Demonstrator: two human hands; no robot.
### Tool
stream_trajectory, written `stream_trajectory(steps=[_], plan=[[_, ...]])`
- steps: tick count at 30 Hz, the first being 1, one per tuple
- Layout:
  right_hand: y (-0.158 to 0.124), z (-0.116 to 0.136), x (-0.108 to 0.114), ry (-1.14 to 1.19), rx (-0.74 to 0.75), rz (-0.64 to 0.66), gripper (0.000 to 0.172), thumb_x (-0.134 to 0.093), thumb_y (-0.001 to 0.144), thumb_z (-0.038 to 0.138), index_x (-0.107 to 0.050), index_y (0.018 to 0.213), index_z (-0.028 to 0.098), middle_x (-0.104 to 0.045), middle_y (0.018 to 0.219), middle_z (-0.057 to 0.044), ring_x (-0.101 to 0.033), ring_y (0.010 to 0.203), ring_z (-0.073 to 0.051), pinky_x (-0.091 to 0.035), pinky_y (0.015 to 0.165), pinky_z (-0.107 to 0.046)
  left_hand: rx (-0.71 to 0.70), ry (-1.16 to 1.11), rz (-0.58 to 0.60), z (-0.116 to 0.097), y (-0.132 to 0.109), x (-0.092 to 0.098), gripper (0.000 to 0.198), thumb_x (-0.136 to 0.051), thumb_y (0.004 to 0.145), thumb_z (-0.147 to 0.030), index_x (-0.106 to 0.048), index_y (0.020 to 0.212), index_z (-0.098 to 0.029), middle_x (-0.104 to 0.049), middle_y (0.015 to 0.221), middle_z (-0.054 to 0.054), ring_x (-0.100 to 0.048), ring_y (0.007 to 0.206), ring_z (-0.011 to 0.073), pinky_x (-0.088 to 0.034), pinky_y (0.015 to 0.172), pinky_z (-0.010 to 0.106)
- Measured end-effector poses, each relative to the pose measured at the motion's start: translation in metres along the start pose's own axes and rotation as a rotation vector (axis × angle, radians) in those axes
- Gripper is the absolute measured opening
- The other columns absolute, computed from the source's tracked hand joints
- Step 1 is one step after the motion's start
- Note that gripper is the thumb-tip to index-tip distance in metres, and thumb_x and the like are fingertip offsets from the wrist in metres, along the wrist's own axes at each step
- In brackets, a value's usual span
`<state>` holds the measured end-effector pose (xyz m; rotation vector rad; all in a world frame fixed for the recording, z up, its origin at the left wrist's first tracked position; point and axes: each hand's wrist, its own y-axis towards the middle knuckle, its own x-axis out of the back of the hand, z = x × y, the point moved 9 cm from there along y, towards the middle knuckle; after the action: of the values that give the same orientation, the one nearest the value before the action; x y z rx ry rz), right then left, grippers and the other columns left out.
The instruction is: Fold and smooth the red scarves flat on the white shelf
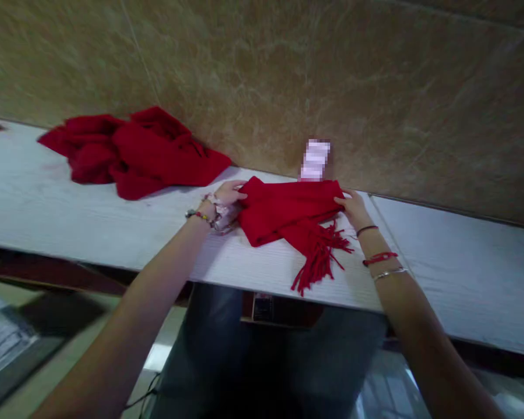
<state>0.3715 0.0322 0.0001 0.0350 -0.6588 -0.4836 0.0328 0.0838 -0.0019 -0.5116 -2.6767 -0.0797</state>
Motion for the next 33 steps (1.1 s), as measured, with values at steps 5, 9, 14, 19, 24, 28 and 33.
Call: stream_trajectory(steps=[5, 9, 14, 19, 24, 28, 33], plan=[[-0.018, 0.022, 0.011, -0.204, 0.188, -0.067, 0.057, -0.061, 0.065, 0.023, -0.05, 0.119, 0.011, -0.057, 0.112, -0.017, -0.052, 0.107, -0.031, -0.042, 0.089, -0.049, -0.262, 0.515, -0.327, -0.03, -0.007, 0.012, 0.039, -0.056, 0.071, -0.019, -0.061, 0.109, -0.012, -0.06, 0.103, 0.009, -0.053, 0.102, 0.0227, -0.039, 0.095, 0.035], [-0.052, 0.07, -0.011, -0.5, 0.528, 0.034, 0.053, -0.054, 0.077, 0.035, -0.048, 0.125, 0.012, -0.049, 0.124, -0.02, -0.042, 0.118, -0.033, -0.038, 0.095, -0.051, -0.65, 0.607, -0.057, -0.063, -0.027, -0.038, 0.041, -0.046, 0.083, -0.033, -0.056, 0.117, -0.012, -0.055, 0.112, 0.01, -0.05, 0.106, 0.0192, -0.037, 0.097, 0.033], [-0.073, 0.066, -0.053, -0.713, 0.572, 0.354, 0.051, -0.042, 0.087, 0.034, -0.039, 0.135, 0.016, -0.039, 0.138, -0.017, -0.034, 0.128, -0.032, -0.034, 0.098, -0.056, -0.886, 0.741, 0.254, -0.077, -0.061, -0.095, 0.042, -0.055, 0.079, -0.037, -0.057, 0.117, -0.019, -0.052, 0.119, 0.009, -0.047, 0.111, 0.02, -0.035, 0.096, 0.033], [-0.069, 0.051, -0.058, -0.778, 0.516, 0.422, 0.048, -0.033, 0.091, 0.034, -0.034, 0.138, 0.022, -0.031, 0.145, -0.013, -0.026, 0.133, -0.033, -0.028, 0.1, -0.061, -1.012, 0.9, 0.355, -0.085, -0.087, -0.134, 0.04, -0.058, 0.078, -0.036, -0.058, 0.115, -0.023, -0.054, 0.124, 0.007, -0.044, 0.118, 0.0222, -0.026, 0.1, 0.04], [-0.066, 0.049, -0.058, -0.802, 0.507, 0.435, 0.049, -0.03, 0.092, 0.036, -0.032, 0.14, 0.023, -0.03, 0.146, -0.012, -0.025, 0.134, -0.033, -0.028, 0.1, -0.061, -1.01, 1.099, 0.368, -0.08, -0.082, -0.15, 0.037, -0.051, 0.08, -0.017, -0.057, 0.116, -0.021, -0.056, 0.122, 0.006, -0.049, 0.114, 0.0192, -0.034, 0.088, 0.032], [-0.065, 0.049, -0.057, -0.818, 0.489, 0.427, 0.049, -0.029, 0.092, 0.035, -0.032, 0.14, 0.022, -0.029, 0.146, -0.012, -0.025, 0.133, -0.034, -0.03, 0.1, -0.06, -0.989, 1.197, 0.237, -0.081, -0.072, -0.149, 0.033, -0.053, 0.081, -0.016, -0.058, 0.113, -0.019, -0.06, 0.116, 0.006, -0.054, 0.107, 0.0191, -0.036, 0.081, 0.031], [-0.064, 0.049, -0.055, -0.815, 0.467, 0.421, 0.05, -0.031, 0.092, 0.034, -0.032, 0.14, 0.02, -0.028, 0.147, -0.013, -0.025, 0.133, -0.034, -0.029, 0.1, -0.059, -1.004, 1.211, 0.147, -0.086, -0.071, -0.156, 0.02, -0.051, 0.084, -0.017, -0.063, 0.1, -0.015, -0.065, 0.105, 0.008, -0.056, 0.101, 0.0209, -0.037, 0.082, 0.033]])
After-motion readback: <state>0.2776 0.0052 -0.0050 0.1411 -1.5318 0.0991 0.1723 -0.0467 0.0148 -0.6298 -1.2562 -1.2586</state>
